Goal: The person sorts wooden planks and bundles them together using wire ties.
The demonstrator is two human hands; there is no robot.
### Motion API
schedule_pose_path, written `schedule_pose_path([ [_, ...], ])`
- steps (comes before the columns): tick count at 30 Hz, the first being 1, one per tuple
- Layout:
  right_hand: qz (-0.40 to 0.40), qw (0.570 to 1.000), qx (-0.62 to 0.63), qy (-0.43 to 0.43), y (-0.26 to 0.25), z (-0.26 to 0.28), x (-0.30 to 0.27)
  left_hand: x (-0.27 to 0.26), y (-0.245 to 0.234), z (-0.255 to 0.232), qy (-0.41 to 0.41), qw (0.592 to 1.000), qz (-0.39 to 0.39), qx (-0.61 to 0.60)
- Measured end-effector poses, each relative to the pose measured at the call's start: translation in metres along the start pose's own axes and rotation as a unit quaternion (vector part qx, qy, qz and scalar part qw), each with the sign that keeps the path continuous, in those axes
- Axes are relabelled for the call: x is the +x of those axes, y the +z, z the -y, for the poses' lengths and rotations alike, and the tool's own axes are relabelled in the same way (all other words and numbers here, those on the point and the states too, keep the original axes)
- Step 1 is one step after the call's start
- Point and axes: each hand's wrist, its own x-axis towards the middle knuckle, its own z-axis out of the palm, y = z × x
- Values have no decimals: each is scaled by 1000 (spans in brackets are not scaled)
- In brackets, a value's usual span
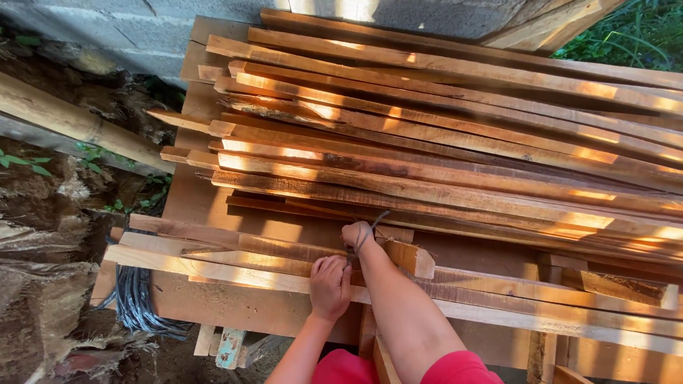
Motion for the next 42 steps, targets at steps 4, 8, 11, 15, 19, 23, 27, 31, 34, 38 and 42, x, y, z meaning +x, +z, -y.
schedule_pose_path([
  [4, -52, 951, -276, -127, 8, -2, -2, -3, -2, -2, 66, 998, 4, 13],
  [8, -144, 988, -61, -8, 6, 2, 3, 3, -1, -4, 84, 996, 0, 14],
  [11, -209, 976, 56, -14, 1, 21, -37, -4, 5, 2, 57, 998, -9, 21],
  [15, -336, 920, 143, -144, -17, 41, -88, -7, 13, 7, 47, 997, -41, 42],
  [19, -316, 937, 82, -125, -35, 40, -125, -7, 10, 9, 65, 995, -65, 39],
  [23, -208, 974, 18, -92, -30, 4, -110, 0, 17, 17, 35, 998, -56, -8],
  [27, -186, 967, 86, -148, -25, 3, -118, -7, 18, 32, -3, 1000, -14, -18],
  [31, -240, 938, 128, -212, -29, 4, -132, 0, 22, 36, -46, 992, -2, -113],
  [34, -236, 931, 171, -221, -32, 6, -126, 3, 24, 40, -51, 988, -24, -145],
  [38, -165, 909, 318, -211, -24, 0, -96, 8, 25, 36, -167, 953, -23, -253],
  [42, -135, 925, 327, -139, -42, 16, -106, 22, 34, 43, -261, 899, -60, -346],
])
